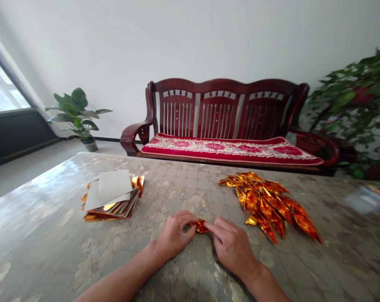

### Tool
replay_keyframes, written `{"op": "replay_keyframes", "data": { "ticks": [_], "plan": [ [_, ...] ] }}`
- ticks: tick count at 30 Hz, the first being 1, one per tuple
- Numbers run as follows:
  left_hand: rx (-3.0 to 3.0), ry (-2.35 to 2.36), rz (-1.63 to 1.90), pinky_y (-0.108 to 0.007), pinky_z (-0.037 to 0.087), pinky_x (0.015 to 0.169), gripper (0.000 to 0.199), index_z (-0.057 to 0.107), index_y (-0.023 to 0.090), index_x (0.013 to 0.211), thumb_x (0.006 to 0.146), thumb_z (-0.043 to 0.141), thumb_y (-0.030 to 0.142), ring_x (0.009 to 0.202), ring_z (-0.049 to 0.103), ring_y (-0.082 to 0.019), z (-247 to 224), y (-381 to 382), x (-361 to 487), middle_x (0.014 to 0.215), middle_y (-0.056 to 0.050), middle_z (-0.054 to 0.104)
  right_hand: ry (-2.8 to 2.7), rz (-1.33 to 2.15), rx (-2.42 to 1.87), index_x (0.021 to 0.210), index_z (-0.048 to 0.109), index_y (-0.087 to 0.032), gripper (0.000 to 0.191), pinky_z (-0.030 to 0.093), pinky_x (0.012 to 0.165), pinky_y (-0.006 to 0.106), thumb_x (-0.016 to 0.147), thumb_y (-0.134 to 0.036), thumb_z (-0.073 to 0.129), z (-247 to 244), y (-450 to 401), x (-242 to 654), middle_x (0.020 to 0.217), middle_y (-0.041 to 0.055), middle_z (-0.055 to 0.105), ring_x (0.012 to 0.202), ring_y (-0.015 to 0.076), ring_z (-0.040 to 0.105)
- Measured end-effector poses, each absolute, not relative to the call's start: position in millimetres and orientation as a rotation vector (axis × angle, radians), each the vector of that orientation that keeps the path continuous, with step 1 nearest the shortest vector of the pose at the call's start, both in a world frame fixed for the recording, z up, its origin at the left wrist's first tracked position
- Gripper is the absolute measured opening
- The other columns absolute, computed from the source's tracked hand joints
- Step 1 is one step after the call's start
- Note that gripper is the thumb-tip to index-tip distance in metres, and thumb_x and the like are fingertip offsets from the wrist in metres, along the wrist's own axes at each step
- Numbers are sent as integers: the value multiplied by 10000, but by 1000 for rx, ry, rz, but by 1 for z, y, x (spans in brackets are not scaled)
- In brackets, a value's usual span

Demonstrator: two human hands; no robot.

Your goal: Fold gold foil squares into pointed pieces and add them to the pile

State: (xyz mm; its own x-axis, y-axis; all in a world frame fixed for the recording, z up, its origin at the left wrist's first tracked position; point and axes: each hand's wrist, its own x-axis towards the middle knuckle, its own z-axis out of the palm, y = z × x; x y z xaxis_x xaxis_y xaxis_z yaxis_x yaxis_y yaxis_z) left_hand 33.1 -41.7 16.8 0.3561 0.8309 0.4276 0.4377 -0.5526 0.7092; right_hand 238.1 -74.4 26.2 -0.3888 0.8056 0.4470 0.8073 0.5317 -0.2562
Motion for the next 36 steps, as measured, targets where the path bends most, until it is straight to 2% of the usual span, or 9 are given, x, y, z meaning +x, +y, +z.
{"op": "replay_keyframes", "data": {
  "ticks": [12, 18, 22, 27, 31, 36],
  "plan": [
    [2149, 1176, 1014, -245, 537, 811, 307, 773, 243, 913, 783, 587, 37, 829, 701, -148, 21, -43, 36, 895, 10, 770, -2313, 3, -1329, 972, 714, -239, 342, 357, 637, 278, 908, -86, 415, 34, -75, 235, 753, 27, 594, 718, 166, 566],
    [2112, 1123, 1044, -225, 522, 800, 289, 759, 232, 900, 792, 571, 39, 828, 691, -136, 17, -42, 36, 872, 16, 760, -2336, -16, -1327, 1120, 697, -281, 392, 364, 653, 288, 895, -68, 458, 28, -74, 239, 782, 21, 598, 745, 183, 567],
    [2117, 1047, 1053, -234, 521, 871, 340, 731, 228, 991, 785, 547, 30, 909, 693, -142, 20, -42, 32, 952, 12, 757, -2287, -59, -1285, 1182, 670, -276, 405, 401, 704, 303, 905, -72, 456, 23, -71, 242, 832, 29, 634, 782, 198, 581],
    [2068, 1148, 1041, -250, 540, 881, 393, 690, 224, 1049, 783, 490, 14, 936, 712, -144, 14, -41, 28, 986, 13, 760, -2192, -10, -1242, 1212, 600, -216, 417, 445, 827, 311, 876, -35, 432, 18, -69, 242, 1010, 46, 695, 925, 193, 630],
    [1978, 1144, 1065, -261, 556, 889, 349, 627, 216, 1103, 810, 527, 56, 959, 723, -143, 5, -39, 28, 1028, 8, 761, -2153, -23, -1267, 1227, 567, -206, 415, 469, 811, 309, 865, -47, 440, 15, -69, 243, 950, 39, 706, 876, 186, 651],
    [1947, 1160, 1028, -296, 532, 962, 419, 539, 255, 1256, 862, 550, 113, 1034, 714, -148, 4, -38, 26, 1079, 28, 768, -2148, -56, -1246, 1258, 549, -215, 442, 490, 815, 313, 865, -48, 432, 13, -68, 243, 975, 37, 710, 883, 183, 663]
  ]
}}
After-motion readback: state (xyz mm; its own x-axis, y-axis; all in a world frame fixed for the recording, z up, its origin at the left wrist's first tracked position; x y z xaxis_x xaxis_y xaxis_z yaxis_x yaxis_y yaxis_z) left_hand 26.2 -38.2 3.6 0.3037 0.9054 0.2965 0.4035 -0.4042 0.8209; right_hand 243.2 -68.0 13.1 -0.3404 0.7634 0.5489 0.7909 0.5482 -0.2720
